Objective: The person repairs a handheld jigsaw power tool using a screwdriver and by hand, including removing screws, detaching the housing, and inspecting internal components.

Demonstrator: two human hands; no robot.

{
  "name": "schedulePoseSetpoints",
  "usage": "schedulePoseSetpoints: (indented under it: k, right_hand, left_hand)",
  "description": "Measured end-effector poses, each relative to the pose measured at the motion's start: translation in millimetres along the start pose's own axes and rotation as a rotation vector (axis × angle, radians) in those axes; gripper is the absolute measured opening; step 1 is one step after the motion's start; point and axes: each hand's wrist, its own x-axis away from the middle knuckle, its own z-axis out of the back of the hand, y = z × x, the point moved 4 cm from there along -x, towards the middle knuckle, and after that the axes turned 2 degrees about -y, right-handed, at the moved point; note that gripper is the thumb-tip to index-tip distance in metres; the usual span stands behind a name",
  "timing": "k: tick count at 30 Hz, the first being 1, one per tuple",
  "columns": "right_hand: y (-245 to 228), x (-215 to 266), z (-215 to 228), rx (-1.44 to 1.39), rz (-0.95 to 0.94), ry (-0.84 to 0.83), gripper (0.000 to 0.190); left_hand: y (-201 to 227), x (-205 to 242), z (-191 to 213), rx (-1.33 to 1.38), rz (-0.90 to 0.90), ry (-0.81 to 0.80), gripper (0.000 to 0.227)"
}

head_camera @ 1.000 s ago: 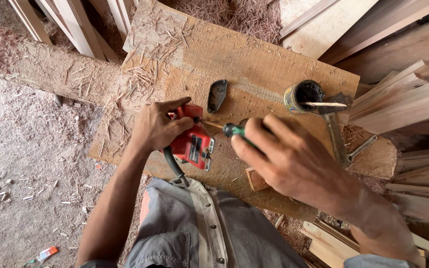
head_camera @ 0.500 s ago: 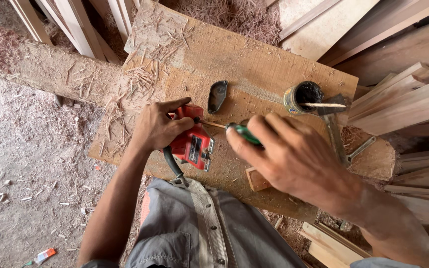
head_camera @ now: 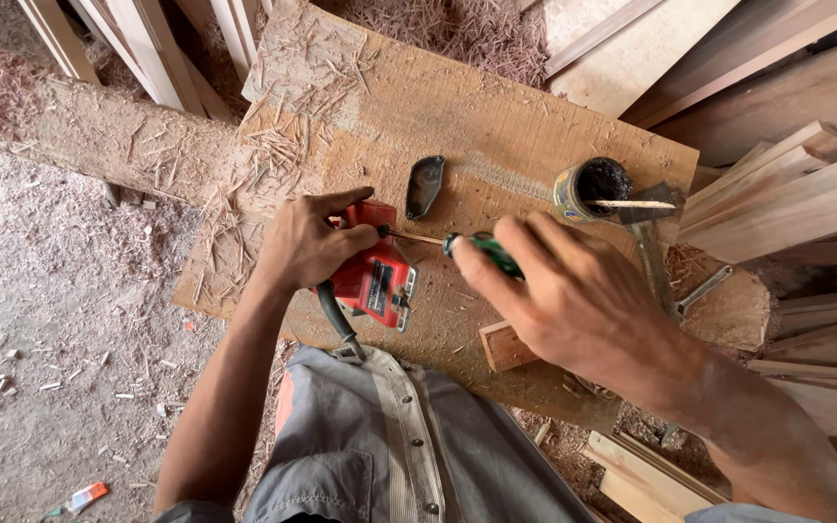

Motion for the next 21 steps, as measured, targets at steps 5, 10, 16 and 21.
schedulePoseSetpoints:
  k: [5, 10, 16, 21]
  right_hand:
    - [-5.0, 1.8, 1.6, 0.073, 0.145, 0.150, 0.034]
    - [-8.7, 1.0, -1.4, -0.038, 0.266, 0.233, 0.017]
    - [-2.7, -0.7, -0.4, -0.204, 0.330, 0.209, 0.013]
    - [-5.3, -6.3, 6.2, 0.057, 0.148, 0.205, 0.029]
  left_hand:
    - [1.1, 1.0, 0.9, 0.001, -0.041, 0.021, 0.066]
    - [0.5, 0.3, 0.4, 0.020, -0.010, 0.004, 0.069]
    - [-3.2, -1.5, 0.4, 0.023, -0.006, 0.003, 0.069]
    - [-4.4, -0.8, 0.5, 0.028, -0.034, 0.029, 0.068]
